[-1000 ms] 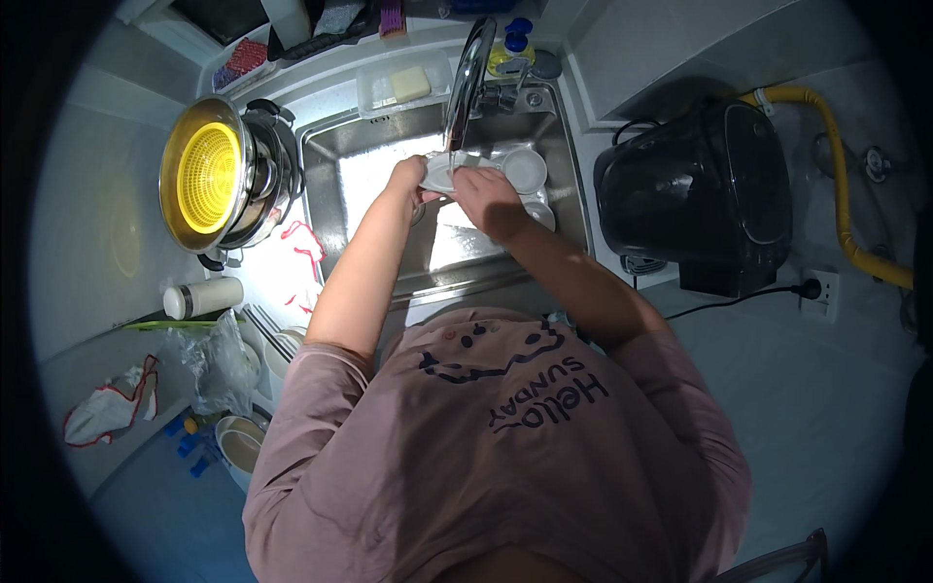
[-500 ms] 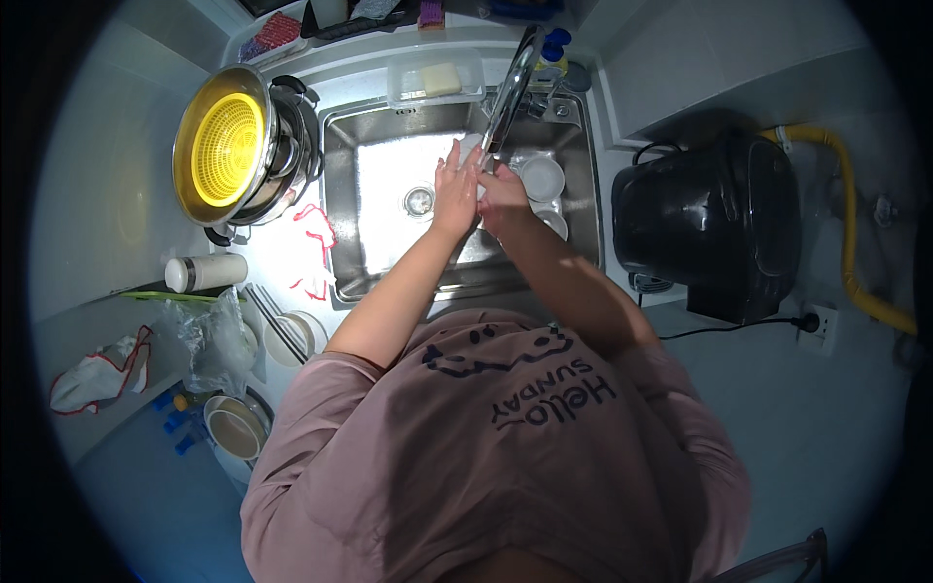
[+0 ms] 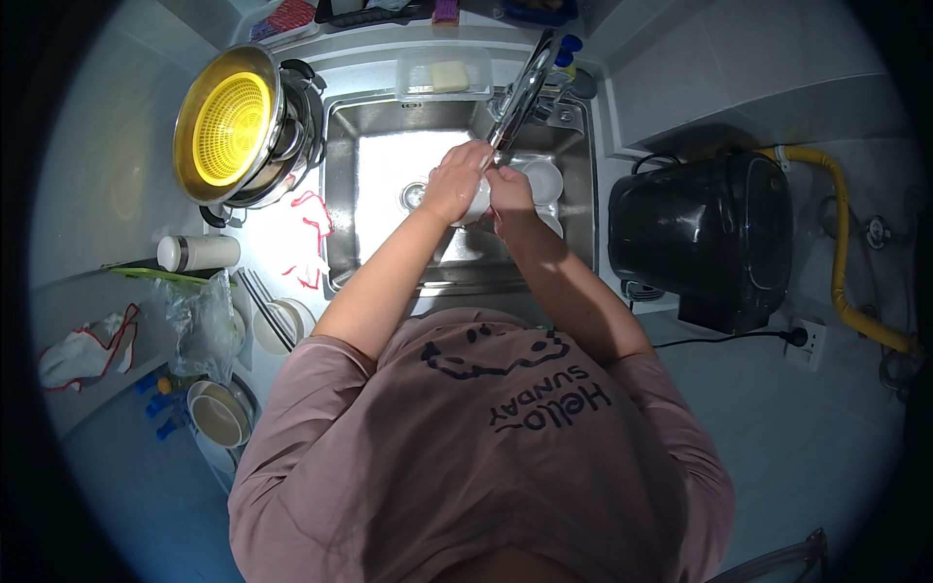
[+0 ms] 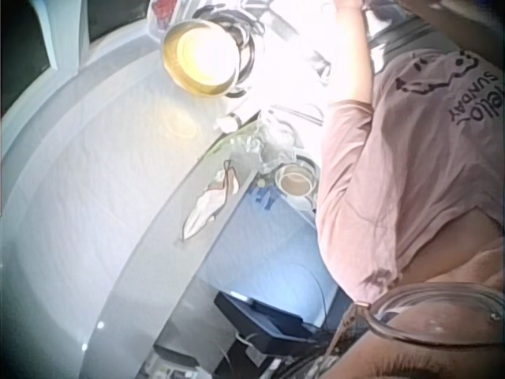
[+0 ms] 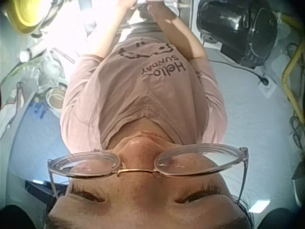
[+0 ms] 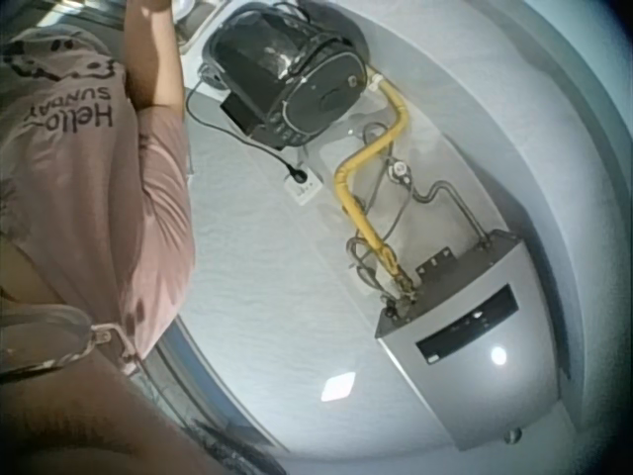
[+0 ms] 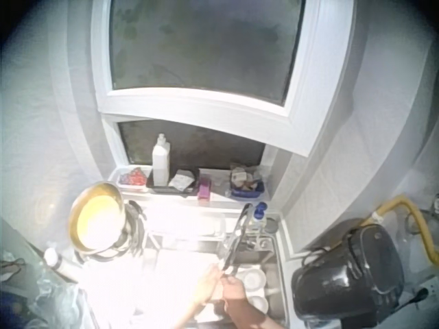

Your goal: The person washes several small white bowls and a pair of chopsticks in a kitchen sink using a red scrubber and running water. After rinsing, the person places the cleaned items on the counter and then moves to the stove to stir food in a pan with the chopsticks.

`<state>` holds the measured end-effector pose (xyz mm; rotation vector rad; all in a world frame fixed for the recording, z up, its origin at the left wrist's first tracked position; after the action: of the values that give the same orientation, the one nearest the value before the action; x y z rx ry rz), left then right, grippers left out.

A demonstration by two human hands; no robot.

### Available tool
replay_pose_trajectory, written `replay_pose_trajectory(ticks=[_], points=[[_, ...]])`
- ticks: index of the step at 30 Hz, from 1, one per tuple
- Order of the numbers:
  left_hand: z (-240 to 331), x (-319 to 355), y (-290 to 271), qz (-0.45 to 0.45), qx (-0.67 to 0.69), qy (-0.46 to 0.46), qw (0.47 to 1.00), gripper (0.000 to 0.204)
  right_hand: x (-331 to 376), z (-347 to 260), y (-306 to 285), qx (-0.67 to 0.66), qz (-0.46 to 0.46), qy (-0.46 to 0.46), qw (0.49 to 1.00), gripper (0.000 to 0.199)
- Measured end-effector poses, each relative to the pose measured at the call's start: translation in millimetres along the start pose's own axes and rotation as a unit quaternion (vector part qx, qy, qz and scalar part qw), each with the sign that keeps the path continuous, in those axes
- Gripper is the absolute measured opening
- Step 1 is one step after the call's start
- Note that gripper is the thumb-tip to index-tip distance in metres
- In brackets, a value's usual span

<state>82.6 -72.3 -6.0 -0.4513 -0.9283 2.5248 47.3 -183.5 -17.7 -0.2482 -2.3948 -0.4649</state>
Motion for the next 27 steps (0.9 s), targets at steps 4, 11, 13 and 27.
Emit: replay_pose_trajectory(ticks=[4,11,13,27], points=[[-57.3,10.0,7.3,-0.015,0.183,-0.185,0.965,0.042,14.2,-2.8,3.8,0.027,0.004,-0.018,0.999,0.025],[-67.5,37.7,32.7,0.132,0.666,-0.383,0.627,0.044,-7.5,14.7,-12.3,-0.036,0.087,-0.098,0.991,0.026],[-48.1,42.5,16.1,0.198,0.652,-0.367,0.634,0.038,-20.4,22.9,-15.2,-0.029,0.107,-0.09,0.99,0.027],[41.8,43.2,-27.5,0.032,0.088,0.059,0.994,0.028,26.8,-32.6,2.5,-0.314,-0.226,0.219,0.896,0.086]])
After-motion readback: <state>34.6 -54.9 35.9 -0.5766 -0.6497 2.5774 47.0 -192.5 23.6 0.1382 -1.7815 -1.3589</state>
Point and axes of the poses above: each hand's wrist, its own x-axis away from the middle knuckle, its own y-axis out of the palm, z = x × y, the point moved 3 cm from there along -x, towards the middle knuckle, and after that the axes turned 6 degrees about y, right-handed, at the moved point
